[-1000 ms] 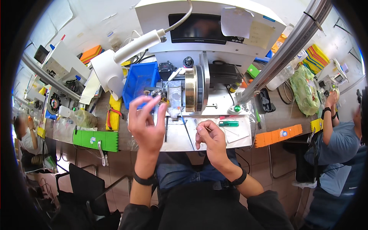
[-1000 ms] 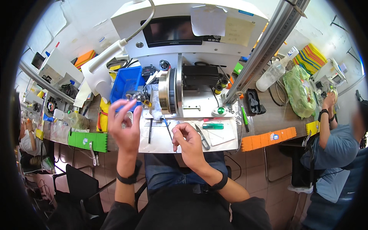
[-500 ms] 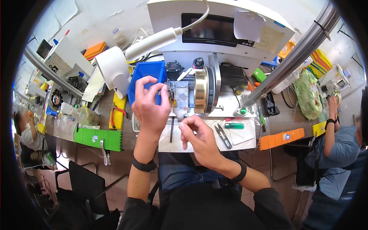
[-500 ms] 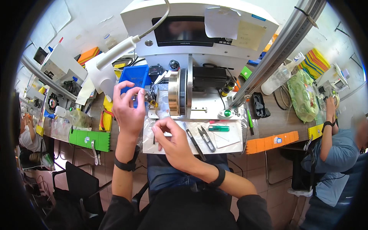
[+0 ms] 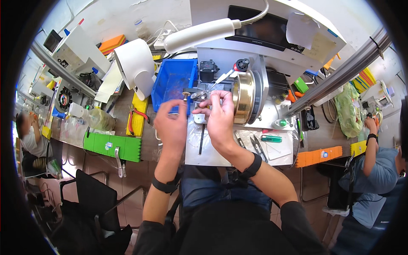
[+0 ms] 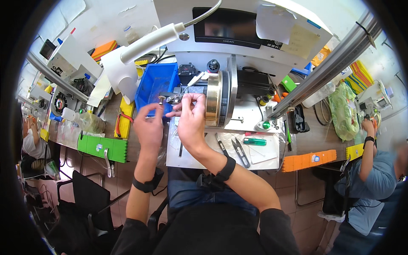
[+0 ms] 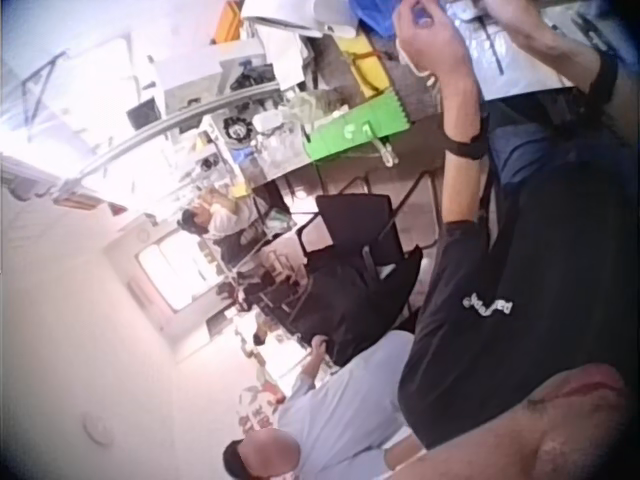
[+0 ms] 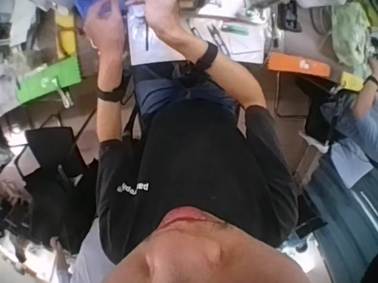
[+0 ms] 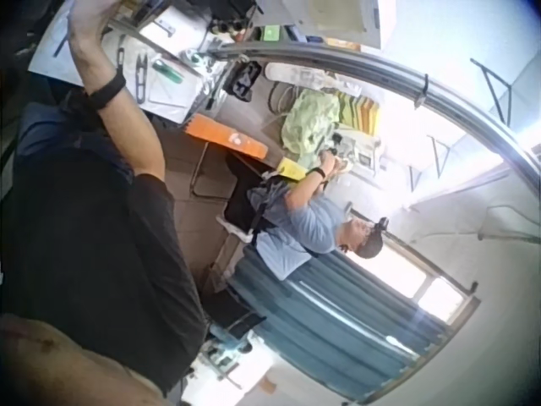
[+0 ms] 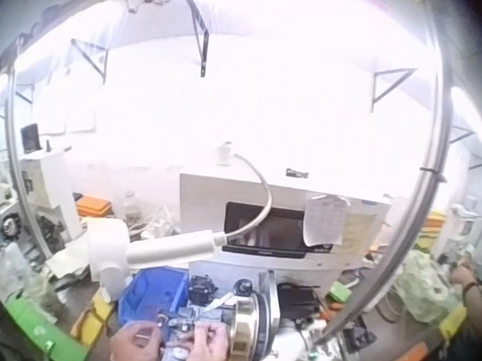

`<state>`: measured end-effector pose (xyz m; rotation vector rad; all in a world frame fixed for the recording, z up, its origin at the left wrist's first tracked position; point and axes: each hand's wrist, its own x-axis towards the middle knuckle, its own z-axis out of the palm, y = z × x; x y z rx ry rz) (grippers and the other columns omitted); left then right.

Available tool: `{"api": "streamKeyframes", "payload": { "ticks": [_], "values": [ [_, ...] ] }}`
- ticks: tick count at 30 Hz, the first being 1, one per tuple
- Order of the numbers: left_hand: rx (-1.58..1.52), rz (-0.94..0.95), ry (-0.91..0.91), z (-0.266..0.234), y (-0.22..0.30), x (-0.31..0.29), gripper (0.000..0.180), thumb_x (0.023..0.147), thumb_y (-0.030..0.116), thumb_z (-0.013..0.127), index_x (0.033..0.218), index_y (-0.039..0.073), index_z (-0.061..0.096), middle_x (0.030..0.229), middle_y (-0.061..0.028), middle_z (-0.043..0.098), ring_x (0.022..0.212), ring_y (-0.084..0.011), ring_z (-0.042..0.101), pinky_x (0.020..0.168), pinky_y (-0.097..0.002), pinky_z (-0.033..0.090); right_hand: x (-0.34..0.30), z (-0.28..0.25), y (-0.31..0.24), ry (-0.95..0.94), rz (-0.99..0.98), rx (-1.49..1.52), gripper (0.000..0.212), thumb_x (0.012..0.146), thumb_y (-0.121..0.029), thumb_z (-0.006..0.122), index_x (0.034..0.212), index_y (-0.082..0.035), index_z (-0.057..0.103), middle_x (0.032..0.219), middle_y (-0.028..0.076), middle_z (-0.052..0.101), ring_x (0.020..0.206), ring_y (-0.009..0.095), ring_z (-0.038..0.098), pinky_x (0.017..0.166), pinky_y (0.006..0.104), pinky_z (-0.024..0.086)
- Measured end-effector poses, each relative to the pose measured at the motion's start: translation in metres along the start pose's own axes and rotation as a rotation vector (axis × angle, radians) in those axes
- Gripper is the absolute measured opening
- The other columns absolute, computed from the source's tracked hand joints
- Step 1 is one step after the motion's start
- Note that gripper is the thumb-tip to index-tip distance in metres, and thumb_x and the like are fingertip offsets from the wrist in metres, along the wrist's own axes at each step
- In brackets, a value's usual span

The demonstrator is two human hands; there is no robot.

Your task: Assembling and gluing small components using a precision fixture and tweezers.

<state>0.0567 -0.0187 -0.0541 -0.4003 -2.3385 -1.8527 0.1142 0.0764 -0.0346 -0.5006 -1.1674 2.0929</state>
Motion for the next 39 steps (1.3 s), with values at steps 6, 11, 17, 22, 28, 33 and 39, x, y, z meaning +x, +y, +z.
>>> {"api": "streamKeyframes", "payload": {
  "ticks": [6, 11, 17, 22, 28, 33, 39],
  "values": [
    [0.345, 0.178, -0.124, 0.015, 0.009, -0.016, 0.040, 0.067, 0.019, 0.073, 0.105, 0.007, 0.073, 0.092, -0.0107, 0.071, 0.069, -0.0276, 0.068, 0.063, -0.0385, 0.052, 0.003, -0.001, 0.001, -0.009, 0.025, 0.018, 0.016, 0.103, -0.016, 0.049, 0.102, -0.002, 0.042, 0.083, 0.009, 0.053, 0.065, 0.015, 0.059, 0.060, 0.0294, 0.059],
    [0.531, 0.280, -0.079, 0.024, 0.013, -0.013, 0.027, 0.067, 0.016, 0.070, 0.093, 0.008, 0.071, 0.087, -0.0093, 0.069, 0.071, -0.0329, 0.067, 0.062, -0.0422, 0.051, 0.005, 0.000, 0.001, -0.016, 0.019, 0.009, 0.014, 0.102, -0.013, 0.051, 0.100, -0.001, 0.043, 0.085, 0.008, 0.051, 0.067, 0.012, 0.058, 0.056, 0.0270, 0.058],
    [0.565, 0.374, -0.097, 0.022, 0.006, -0.004, 0.015, 0.068, 0.013, 0.069, 0.082, 0.006, 0.068, 0.078, -0.0121, 0.066, 0.070, -0.0355, 0.065, 0.059, -0.0432, 0.048, 0.004, -0.004, -0.003, -0.069, 0.079, -0.020, 0.013, 0.101, -0.012, 0.051, 0.100, -0.001, 0.045, 0.086, 0.007, 0.051, 0.074, 0.011, 0.056, 0.056, 0.0279, 0.058],
    [0.554, 0.376, -0.116, 0.019, 0.005, -0.006, 0.014, 0.070, 0.013, 0.068, 0.083, 0.007, 0.069, 0.082, -0.0100, 0.068, 0.073, -0.0344, 0.066, 0.061, -0.0456, 0.049, 0.001, -0.004, -0.004, -0.025, 0.062, 0.181, 0.013, 0.102, -0.013, 0.049, 0.101, -0.001, 0.044, 0.087, 0.009, 0.052, 0.076, 0.014, 0.058, 0.067, 0.0321, 0.060],
    [0.412, 0.435, -0.030, 0.020, 0.006, -0.005, 0.012, 0.067, 0.009, 0.066, 0.078, 0.004, 0.069, 0.071, -0.0132, 0.066, 0.064, -0.0348, 0.063, 0.057, -0.0420, 0.048, 0.001, -0.003, 0.001, -0.025, 0.028, 0.138, 0.013, 0.102, -0.012, 0.050, 0.102, -0.001, 0.044, 0.084, 0.008, 0.053, 0.071, 0.015, 0.060, 0.068, 0.0312, 0.059],
    [0.439, 0.452, -0.105, 0.021, 0.006, -0.001, 0.010, 0.068, 0.008, 0.066, 0.077, 0.003, 0.068, 0.069, -0.0171, 0.063, 0.062, -0.0348, 0.062, 0.055, -0.0430, 0.046, 0.003, -0.005, 0.003, -0.049, -0.003, 0.075, 0.012, 0.101, -0.011, 0.050, 0.102, -0.001, 0.045, 0.082, 0.008, 0.054, 0.066, 0.016, 0.061, 0.063, 0.0296, 0.057],
    [0.290, 0.309, -0.171, 0.021, 0.005, -0.001, 0.010, 0.070, 0.009, 0.070, 0.078, 0.003, 0.069, 0.068, -0.0177, 0.064, 0.061, -0.0347, 0.064, 0.056, -0.0410, 0.048, 0.006, -0.005, 0.001, -0.046, 0.019, 0.028, 0.012, 0.100, -0.011, 0.053, 0.101, -0.001, 0.045, 0.079, 0.008, 0.055, 0.060, 0.016, 0.060, 0.058, 0.0281, 0.055]
  ]
}}
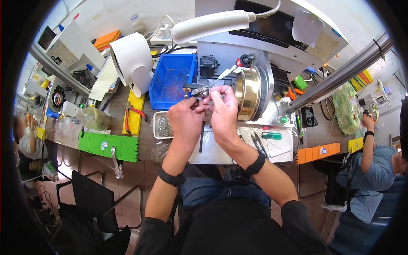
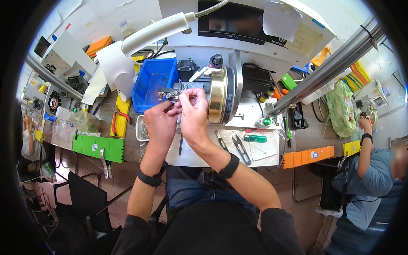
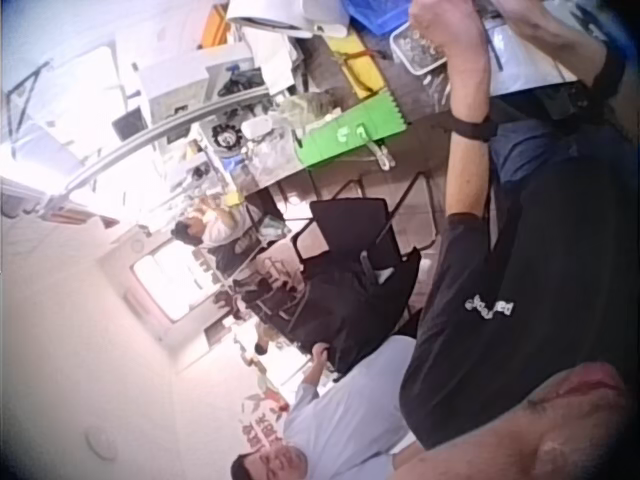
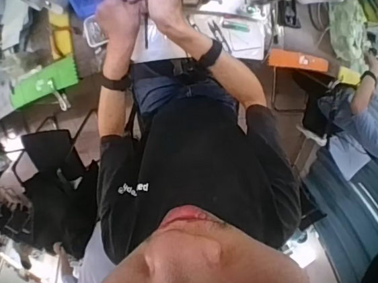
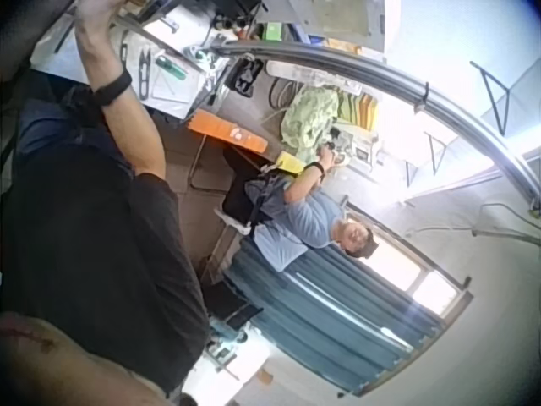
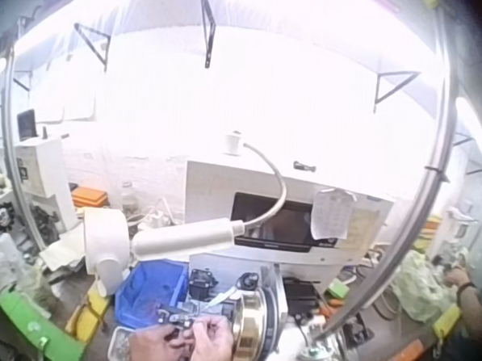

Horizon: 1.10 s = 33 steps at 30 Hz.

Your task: Assembling and gluing small components using a precision fixture and tweezers.

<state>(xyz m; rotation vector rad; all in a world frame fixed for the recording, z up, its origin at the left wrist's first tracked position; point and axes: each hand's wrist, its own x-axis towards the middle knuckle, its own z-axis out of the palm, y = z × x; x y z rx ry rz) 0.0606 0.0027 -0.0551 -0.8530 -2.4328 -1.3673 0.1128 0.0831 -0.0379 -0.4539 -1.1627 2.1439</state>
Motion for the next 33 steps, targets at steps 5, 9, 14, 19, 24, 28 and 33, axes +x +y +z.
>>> {"api": "streamKeyframes", "payload": {
  "ticks": [5, 9, 14, 19, 24, 28, 33],
  "values": [
    [0.105, 0.011, 0.012, 0.000, 0.002, -0.001, 0.015, 0.069, 0.011, 0.072, 0.082, 0.004, 0.072, 0.069, -0.0153, 0.066, 0.064, -0.0330, 0.067, 0.059, -0.0389, 0.050, 0.003, 0.000, -0.002, 0.010, 0.030, -0.015, 0.013, 0.098, -0.011, 0.054, 0.100, -0.001, 0.045, 0.078, 0.008, 0.055, 0.055, 0.015, 0.059, 0.051, 0.0260, 0.052],
    [0.257, 0.010, 0.041, -0.003, 0.004, -0.004, 0.019, 0.067, 0.012, 0.074, 0.084, 0.005, 0.071, 0.074, -0.0143, 0.067, 0.069, -0.0325, 0.067, 0.061, -0.0388, 0.051, 0.003, -0.002, -0.004, -0.001, 0.044, -0.063, 0.013, 0.098, -0.012, 0.054, 0.099, -0.001, 0.046, 0.078, 0.009, 0.056, 0.055, 0.016, 0.059, 0.049, 0.0264, 0.053],
    [0.257, 0.114, -0.017, -0.004, -0.001, 0.002, 0.013, 0.068, 0.011, 0.072, 0.078, 0.004, 0.066, 0.075, -0.0145, 0.065, 0.071, -0.0340, 0.065, 0.061, -0.0426, 0.049, 0.002, -0.001, -0.004, 0.002, 0.056, -0.050, 0.013, 0.097, -0.010, 0.055, 0.098, -0.001, 0.045, 0.077, 0.008, 0.054, 0.052, 0.016, 0.058, 0.048, 0.0250, 0.052],
    [0.236, 0.127, -0.048, -0.007, 0.000, 0.002, 0.011, 0.070, 0.009, 0.070, 0.077, 0.004, 0.064, 0.076, -0.0141, 0.065, 0.073, -0.0346, 0.065, 0.063, -0.0447, 0.049, -0.005, 0.001, -0.003, 0.037, -0.008, 0.095, 0.012, 0.098, -0.013, 0.046, 0.100, -0.001, 0.046, 0.087, 0.010, 0.049, 0.073, 0.016, 0.057, 0.062, 0.0344, 0.059],
    [0.173, 0.075, -0.016, -0.009, 0.005, 0.000, 0.011, 0.071, 0.009, 0.068, 0.080, 0.004, 0.066, 0.079, -0.0127, 0.066, 0.075, -0.0348, 0.065, 0.064, -0.0446, 0.050, -0.005, -0.002, -0.001, 0.009, 0.015, 0.096, 0.012, 0.097, -0.011, 0.044, 0.100, 0.000, 0.047, 0.093, 0.010, 0.048, 0.081, 0.017, 0.055, 0.071, 0.0405, 0.060],
    [0.201, 0.050, -0.056, -0.009, 0.003, 0.002, 0.012, 0.070, 0.009, 0.070, 0.082, 0.005, 0.067, 0.078, -0.0122, 0.065, 0.075, -0.0343, 0.065, 0.064, -0.0445, 0.050, -0.003, -0.001, 0.000, 0.036, 0.023, 0.067, 0.010, 0.097, -0.009, 0.044, 0.099, -0.001, 0.047, 0.094, 0.009, 0.049, 0.082, 0.018, 0.056, 0.075, 0.0424, 0.059],
    [0.229, 0.158, -0.066, -0.010, -0.005, 0.006, 0.013, 0.068, 0.010, 0.075, 0.078, 0.004, 0.069, 0.076, -0.0137, 0.064, 0.073, -0.0330, 0.063, 0.064, -0.0438, 0.049, -0.008, -0.003, 0.000, 0.022, 0.073, 0.060, 0.010, 0.098, -0.010, 0.044, 0.100, -0.001, 0.048, 0.092, 0.009, 0.050, 0.081, 0.018, 0.056, 0.075, 0.0386, 0.055]
  ]
}}
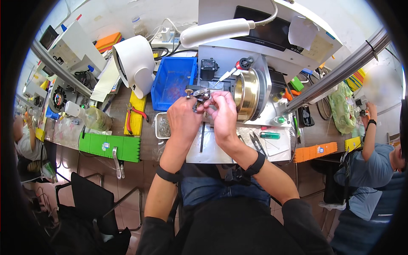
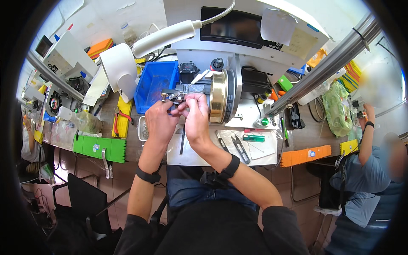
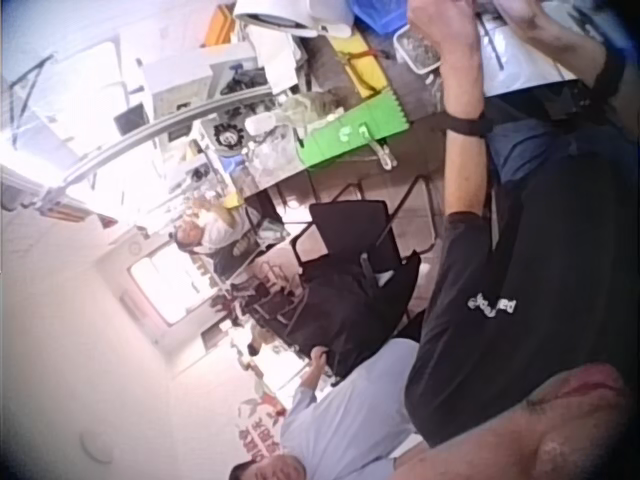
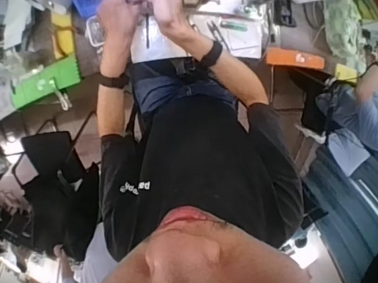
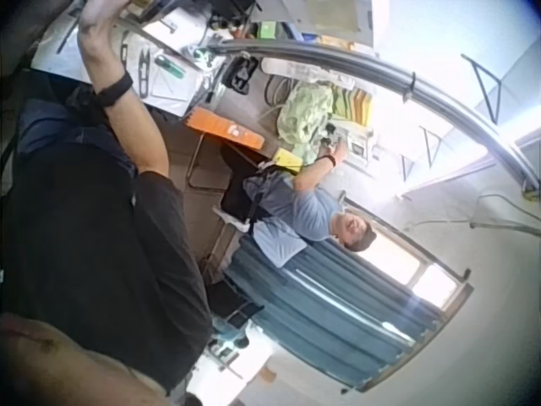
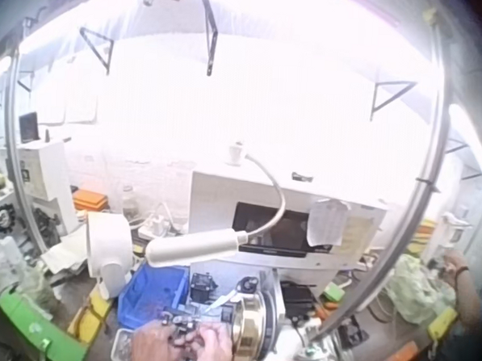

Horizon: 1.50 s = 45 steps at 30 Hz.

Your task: Assembling and gluing small components using a precision fixture and tweezers.

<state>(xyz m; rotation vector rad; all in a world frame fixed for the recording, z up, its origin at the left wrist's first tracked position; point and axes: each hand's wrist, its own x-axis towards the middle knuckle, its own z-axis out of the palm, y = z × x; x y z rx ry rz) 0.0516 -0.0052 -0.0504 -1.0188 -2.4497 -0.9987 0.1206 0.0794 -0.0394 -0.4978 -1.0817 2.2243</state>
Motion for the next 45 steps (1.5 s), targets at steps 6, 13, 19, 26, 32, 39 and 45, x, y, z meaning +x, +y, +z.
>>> {"api": "streamKeyframes", "payload": {
  "ticks": [6, 13, 19, 26, 32, 39, 45],
  "values": [
    [-0.002, 0.024, -0.029, -0.004, -0.001, 0.001, 0.015, 0.074, 0.017, 0.075, 0.079, 0.004, 0.069, 0.076, -0.0139, 0.064, 0.074, -0.0326, 0.064, 0.064, -0.0428, 0.049, -0.030, -0.008, -0.006, -0.012, 0.084, -0.082, 0.012, 0.098, -0.012, 0.047, 0.103, -0.001, 0.049, 0.086, 0.009, 0.052, 0.078, 0.018, 0.056, 0.074, 0.0352, 0.052],
    [-0.136, -0.121, 0.100, -0.029, 0.020, -0.019, 0.023, 0.082, 0.020, 0.077, 0.099, 0.004, 0.076, 0.077, -0.0071, 0.070, 0.053, -0.0138, 0.051, 0.052, -0.0296, 0.041, -0.088, -0.053, -0.053, -0.113, 0.216, -0.240, 0.018, 0.101, -0.020, 0.051, 0.101, -0.002, 0.056, 0.084, 0.005, 0.054, 0.072, 0.011, 0.055, 0.065, 0.0280, 0.050],
    [-0.492, -0.262, -0.316, -0.044, 0.105, -0.061, 0.015, 0.087, 0.014, 0.072, 0.097, 0.003, 0.076, 0.077, -0.0078, 0.072, 0.052, -0.0083, 0.048, 0.049, -0.0251, 0.037, -0.106, -0.139, -0.115, 0.041, 0.068, -0.456, 0.023, 0.100, -0.016, 0.051, 0.093, 0.002, 0.063, 0.083, 0.005, 0.058, 0.069, 0.008, 0.055, 0.062, 0.0249, 0.048],
    [-0.519, 0.365, -1.115, 0.002, 0.179, -0.106, 0.032, 0.091, 0.025, 0.064, 0.117, 0.007, 0.067, 0.105, -0.0109, 0.068, 0.091, -0.0347, 0.065, 0.077, -0.0411, 0.052, -0.136, -0.238, -0.172, 0.532, -0.251, -1.114, 0.020, 0.096, -0.017, 0.057, 0.092, 0.001, 0.065, 0.084, 0.008, 0.062, 0.064, 0.013, 0.059, 0.060, 0.0300, 0.047],
    [-0.469, 0.525, -0.903, 0.063, 0.217, -0.132, 0.019, 0.088, 0.009, 0.062, 0.107, 0.006, 0.060, 0.136, -0.0096, 0.053, 0.096, -0.0293, 0.065, 0.074, -0.0394, 0.054, -0.168, -0.289, -0.193, 0.612, -0.146, -1.583, 0.017, 0.089, -0.018, 0.066, 0.095, -0.002, 0.070, 0.098, 0.012, 0.064, 0.066, 0.024, 0.063, 0.066, 0.0385, 0.050],
    [-0.275, 0.637, -0.899, 0.098, 0.233, -0.141, 0.025, 0.082, -0.001, 0.056, 0.106, 0.001, 0.055, 0.150, -0.0145, 0.041, 0.074, -0.0286, 0.065, 0.064, -0.0389, 0.054, -0.174, -0.295, -0.176, 0.535, -0.166, -1.436, 0.016, 0.083, -0.013, 0.072, 0.093, -0.001, 0.071, 0.110, 0.010, 0.066, 0.064, 0.020, 0.064, 0.064, 0.0335, 0.051],
    [-0.293, 0.625, -0.912, 0.106, 0.231, -0.146, 0.041, 0.073, -0.004, 0.061, 0.112, -0.001, 0.051, 0.156, -0.0155, 0.032, 0.067, -0.0282, 0.067, 0.058, -0.0400, 0.053, -0.171, -0.292, -0.159, 0.530, -0.212, -1.373, 0.013, 0.080, -0.008, 0.073, 0.090, 0.000, 0.071, 0.111, 0.010, 0.066, 0.061, 0.016, 0.061, 0.061, 0.0293, 0.050]
  ]
}}
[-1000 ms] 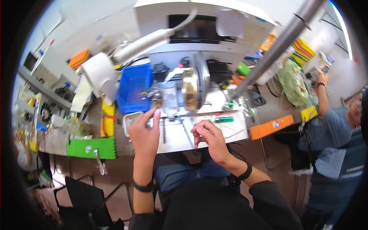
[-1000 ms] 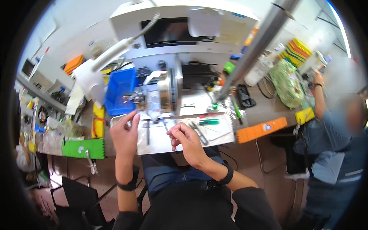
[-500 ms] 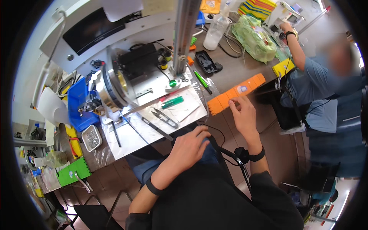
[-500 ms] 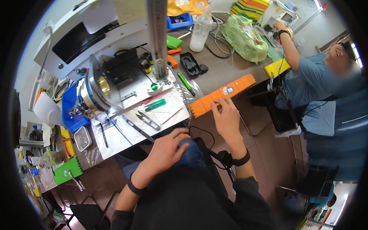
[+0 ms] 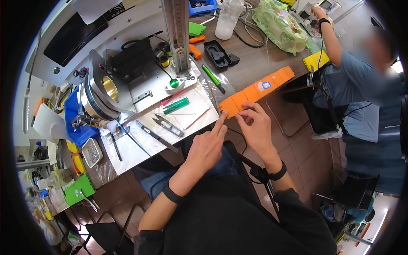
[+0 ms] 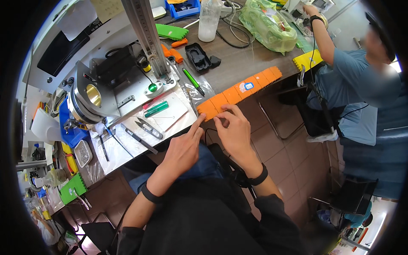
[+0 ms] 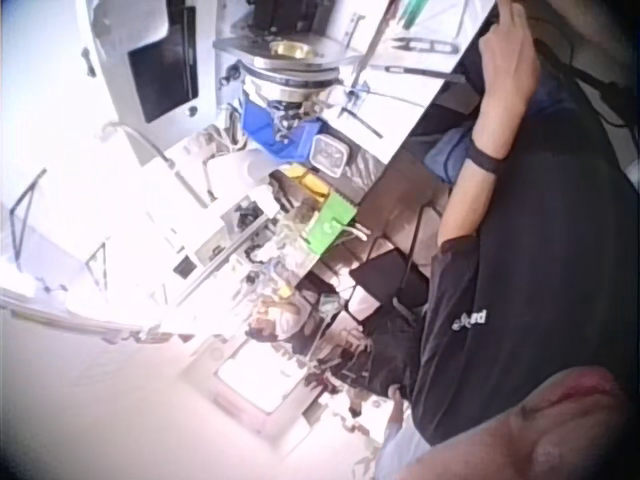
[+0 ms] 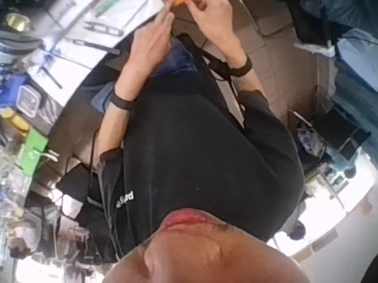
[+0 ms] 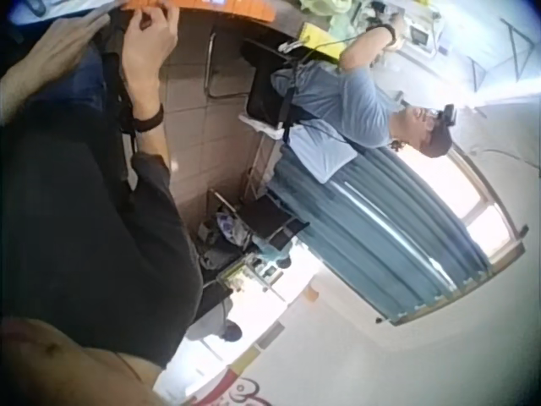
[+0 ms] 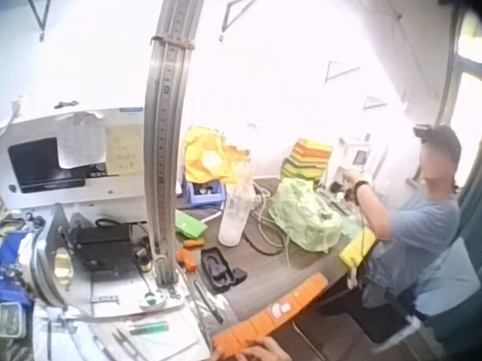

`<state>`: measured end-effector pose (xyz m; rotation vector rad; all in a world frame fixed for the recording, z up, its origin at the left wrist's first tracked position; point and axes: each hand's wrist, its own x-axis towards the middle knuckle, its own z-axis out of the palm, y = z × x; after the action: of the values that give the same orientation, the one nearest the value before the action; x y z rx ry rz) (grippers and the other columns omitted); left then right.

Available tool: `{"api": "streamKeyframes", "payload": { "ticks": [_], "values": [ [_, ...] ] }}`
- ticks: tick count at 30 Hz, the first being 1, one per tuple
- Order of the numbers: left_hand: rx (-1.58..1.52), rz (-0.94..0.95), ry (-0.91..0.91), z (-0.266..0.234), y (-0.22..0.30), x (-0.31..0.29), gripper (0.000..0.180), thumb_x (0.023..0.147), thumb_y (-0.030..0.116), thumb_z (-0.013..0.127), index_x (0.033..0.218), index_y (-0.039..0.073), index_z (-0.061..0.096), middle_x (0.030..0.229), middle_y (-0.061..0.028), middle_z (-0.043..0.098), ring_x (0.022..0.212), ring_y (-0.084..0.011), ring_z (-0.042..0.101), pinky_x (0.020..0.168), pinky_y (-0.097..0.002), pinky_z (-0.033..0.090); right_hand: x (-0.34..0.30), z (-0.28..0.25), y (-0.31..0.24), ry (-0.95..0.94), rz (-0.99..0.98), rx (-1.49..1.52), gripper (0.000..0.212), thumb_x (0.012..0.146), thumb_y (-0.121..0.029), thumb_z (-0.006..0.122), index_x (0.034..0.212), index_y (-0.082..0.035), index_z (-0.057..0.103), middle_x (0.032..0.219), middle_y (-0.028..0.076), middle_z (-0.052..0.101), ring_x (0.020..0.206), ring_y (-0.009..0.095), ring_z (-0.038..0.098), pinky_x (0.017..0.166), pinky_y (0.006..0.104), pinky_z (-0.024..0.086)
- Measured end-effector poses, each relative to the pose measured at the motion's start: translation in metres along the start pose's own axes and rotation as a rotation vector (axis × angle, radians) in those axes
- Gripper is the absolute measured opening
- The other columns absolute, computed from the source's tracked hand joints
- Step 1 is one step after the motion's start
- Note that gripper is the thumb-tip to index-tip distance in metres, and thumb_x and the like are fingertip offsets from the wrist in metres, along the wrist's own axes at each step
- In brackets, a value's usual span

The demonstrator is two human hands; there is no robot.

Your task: Assembling and gluing small components using a precision fixture and tweezers.

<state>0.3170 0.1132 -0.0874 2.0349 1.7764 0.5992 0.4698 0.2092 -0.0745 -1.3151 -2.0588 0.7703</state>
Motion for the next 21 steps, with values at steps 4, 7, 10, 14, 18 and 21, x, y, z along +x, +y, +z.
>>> {"api": "streamKeyframes", "payload": {
  "ticks": [4, 7, 10, 14, 18, 21],
  "values": [
    [-0.007, -0.015, -0.024, 0.001, -0.001, -0.001, 0.037, 0.073, -0.005, 0.059, 0.109, -0.002, 0.050, 0.156, -0.0153, 0.032, 0.066, -0.0308, 0.066, 0.058, -0.0411, 0.053, -0.002, 0.009, 0.001, 0.079, 0.007, -0.019, 0.010, 0.080, -0.008, 0.071, 0.085, 0.001, 0.069, 0.113, 0.011, 0.066, 0.057, 0.019, 0.063, 0.061, 0.0335, 0.051],
    [-0.015, -0.011, -0.014, 0.000, -0.002, -0.001, 0.036, 0.073, -0.006, 0.059, 0.107, -0.002, 0.050, 0.156, -0.0145, 0.032, 0.066, -0.0314, 0.066, 0.057, -0.0416, 0.053, -0.002, 0.012, 0.004, 0.079, 0.001, -0.033, 0.009, 0.080, -0.005, 0.069, 0.084, 0.002, 0.067, 0.114, 0.011, 0.065, 0.057, 0.021, 0.062, 0.061, 0.0343, 0.052],
    [-0.017, -0.004, -0.005, 0.000, -0.002, -0.001, 0.035, 0.073, -0.006, 0.058, 0.107, -0.002, 0.050, 0.156, -0.0145, 0.033, 0.066, -0.0316, 0.066, 0.057, -0.0420, 0.052, -0.002, 0.014, 0.007, 0.050, 0.004, -0.006, 0.009, 0.080, -0.003, 0.067, 0.086, 0.003, 0.064, 0.113, 0.012, 0.063, 0.056, 0.022, 0.062, 0.060, 0.0348, 0.052],
    [-0.011, -0.016, -0.010, 0.002, -0.001, -0.002, 0.035, 0.074, -0.006, 0.058, 0.107, -0.002, 0.050, 0.155, -0.0140, 0.033, 0.066, -0.0317, 0.066, 0.058, -0.0419, 0.052, 0.003, 0.012, 0.012, -0.004, 0.010, 0.034, 0.010, 0.082, -0.003, 0.066, 0.089, 0.003, 0.062, 0.111, 0.010, 0.061, 0.056, 0.020, 0.062, 0.060, 0.0330, 0.052],
    [-0.038, -0.011, 0.010, -0.001, -0.002, 0.000, 0.035, 0.074, -0.006, 0.057, 0.109, 0.001, 0.050, 0.154, -0.0124, 0.036, 0.068, -0.0330, 0.066, 0.058, -0.0423, 0.053, 0.016, -0.022, 0.011, -0.075, 0.472, 1.149, 0.015, 0.092, -0.003, 0.057, 0.107, 0.001, 0.057, 0.060, -0.003, 0.041, 0.052, 0.002, 0.040, 0.044, 0.0181, 0.032],
    [-0.228, 0.004, 0.109, -0.016, -0.001, 0.002, 0.023, 0.081, -0.002, 0.059, 0.102, 0.005, 0.057, 0.146, -0.0120, 0.048, 0.063, -0.0266, 0.065, 0.057, -0.0368, 0.051, 0.020, -0.052, -0.002, 0.047, 0.362, 1.195, 0.013, 0.092, -0.003, 0.058, 0.103, 0.002, 0.059, 0.072, 0.000, 0.050, 0.053, 0.002, 0.040, 0.044, 0.0188, 0.033]
  ]
}}
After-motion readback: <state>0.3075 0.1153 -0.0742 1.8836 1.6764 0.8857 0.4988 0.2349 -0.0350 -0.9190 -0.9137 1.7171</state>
